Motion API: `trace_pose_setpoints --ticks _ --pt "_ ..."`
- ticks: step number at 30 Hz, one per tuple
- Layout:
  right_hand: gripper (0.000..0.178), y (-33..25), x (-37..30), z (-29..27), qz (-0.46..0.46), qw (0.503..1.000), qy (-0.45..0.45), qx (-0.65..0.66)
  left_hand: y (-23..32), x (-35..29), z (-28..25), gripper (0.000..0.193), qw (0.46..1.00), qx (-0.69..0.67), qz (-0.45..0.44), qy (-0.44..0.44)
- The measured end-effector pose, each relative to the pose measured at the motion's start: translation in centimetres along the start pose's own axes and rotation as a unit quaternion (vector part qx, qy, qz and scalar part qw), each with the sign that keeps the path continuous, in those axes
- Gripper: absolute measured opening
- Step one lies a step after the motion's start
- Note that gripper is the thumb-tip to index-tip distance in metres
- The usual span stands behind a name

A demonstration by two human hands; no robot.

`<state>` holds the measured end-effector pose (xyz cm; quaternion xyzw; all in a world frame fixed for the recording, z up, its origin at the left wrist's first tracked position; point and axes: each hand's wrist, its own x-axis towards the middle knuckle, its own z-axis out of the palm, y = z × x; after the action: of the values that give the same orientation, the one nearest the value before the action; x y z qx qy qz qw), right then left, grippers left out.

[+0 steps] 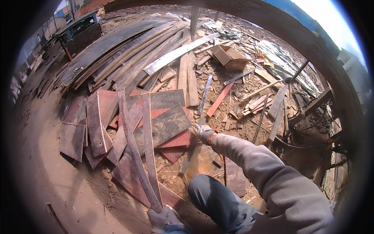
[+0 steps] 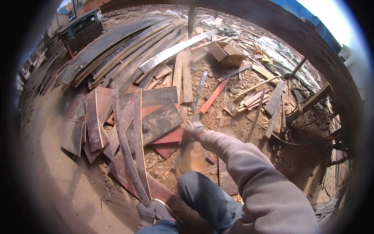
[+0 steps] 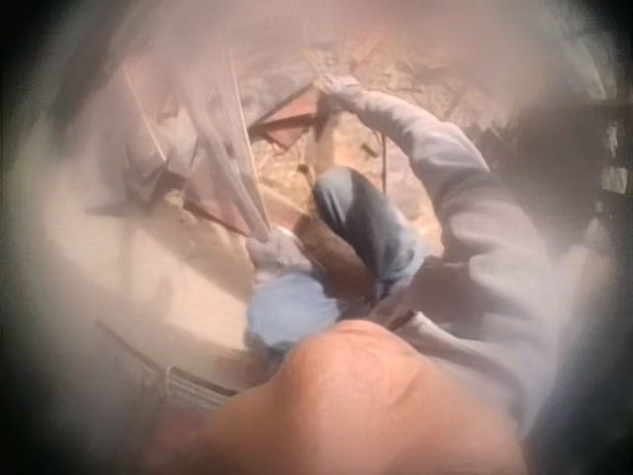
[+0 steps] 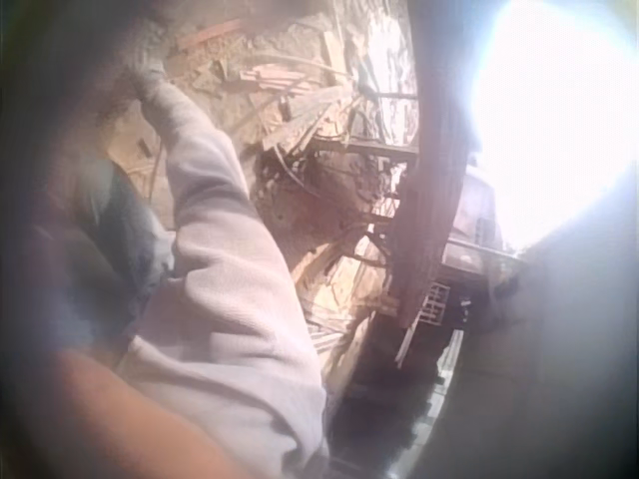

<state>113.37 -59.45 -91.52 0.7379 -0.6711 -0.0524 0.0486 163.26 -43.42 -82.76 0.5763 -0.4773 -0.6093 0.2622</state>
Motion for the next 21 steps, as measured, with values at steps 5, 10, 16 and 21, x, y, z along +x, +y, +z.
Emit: trace_pose_setpoints --ticks 5,10,16,21 --pt "0.012 -1.3 1.6 5.9 -0.079 0.992 0.070 -0.069 -7.7 0.7 -3.1 0.015 0.997 -0.071 0.018 0.022" --pt "0.023 7.7 1.7 -1.7 0.032 0.996 -0.053 0.056 -5.0 1.5 -9.5 0.019 0.989 -0.047 -0.095 0.102" --pt "0.049 9.6 4.0 -25.4 0.282 0.934 -0.093 -0.201 15.2 -1.3 -20.0 0.082 0.959 0.190 -0.194 0.084" --pt "0.091 -15.0 2.8 -52.6 0.167 0.765 -0.187 0.593 40.6 -5.2 -16.2 0.078 0.965 0.246 -0.083 -0.039"
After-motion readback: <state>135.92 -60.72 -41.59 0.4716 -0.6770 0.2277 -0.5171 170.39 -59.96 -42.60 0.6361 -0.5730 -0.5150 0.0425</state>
